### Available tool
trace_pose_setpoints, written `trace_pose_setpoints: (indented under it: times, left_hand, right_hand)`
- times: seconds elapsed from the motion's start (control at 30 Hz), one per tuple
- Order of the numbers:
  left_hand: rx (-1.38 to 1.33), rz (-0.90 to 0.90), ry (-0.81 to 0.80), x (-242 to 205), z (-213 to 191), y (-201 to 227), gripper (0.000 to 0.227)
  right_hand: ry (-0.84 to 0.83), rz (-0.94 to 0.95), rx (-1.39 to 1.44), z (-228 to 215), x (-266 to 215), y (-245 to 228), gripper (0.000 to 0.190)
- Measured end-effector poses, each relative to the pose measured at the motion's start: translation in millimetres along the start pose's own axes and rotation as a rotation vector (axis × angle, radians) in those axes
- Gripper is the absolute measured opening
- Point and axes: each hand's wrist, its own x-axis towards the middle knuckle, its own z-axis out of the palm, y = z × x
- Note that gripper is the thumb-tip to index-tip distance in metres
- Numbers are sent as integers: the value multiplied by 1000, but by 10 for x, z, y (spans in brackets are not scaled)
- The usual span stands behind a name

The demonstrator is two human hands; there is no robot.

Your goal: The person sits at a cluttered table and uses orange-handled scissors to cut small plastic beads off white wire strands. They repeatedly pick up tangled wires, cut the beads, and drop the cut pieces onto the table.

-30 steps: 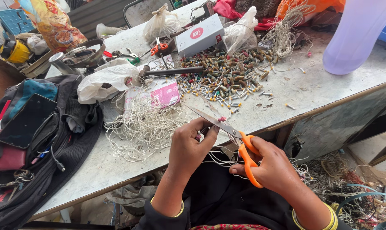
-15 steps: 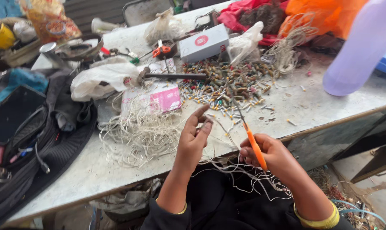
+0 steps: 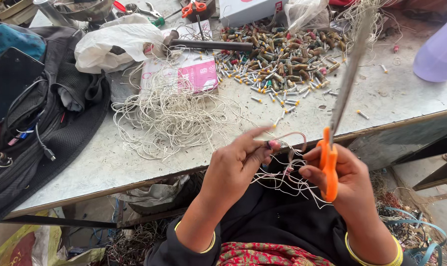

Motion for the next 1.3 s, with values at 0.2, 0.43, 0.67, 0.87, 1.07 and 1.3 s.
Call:
trace_pose_setpoints:
  times: [0.2, 0.43, 0.67, 0.87, 1.07, 1.3]
  left_hand:
    - [414, 377, 240, -21, 86, 124, 28]
    - [396, 274, 90, -132, 232, 84, 36]
    - [445, 292, -2, -266, 274, 123, 36]
    - [345, 187, -7, -289, 237, 140, 27]
    - [-225, -28, -97, -345, 285, 44, 34]
    - [-811, 76, 129, -264, 242, -283, 26]
  right_hand:
    - [-164, -59, -160, 136, -5, -29, 37]
    - [-122, -84, -272, 187, -25, -125, 33]
    - [-124, -81, -173, 43, -48, -181, 19]
    - [-178, -136, -192, 55, -85, -209, 16]
    - [-129, -201, -236, 66, -96, -221, 22]
    - [-254, -331, -545, 80, -31, -394, 70]
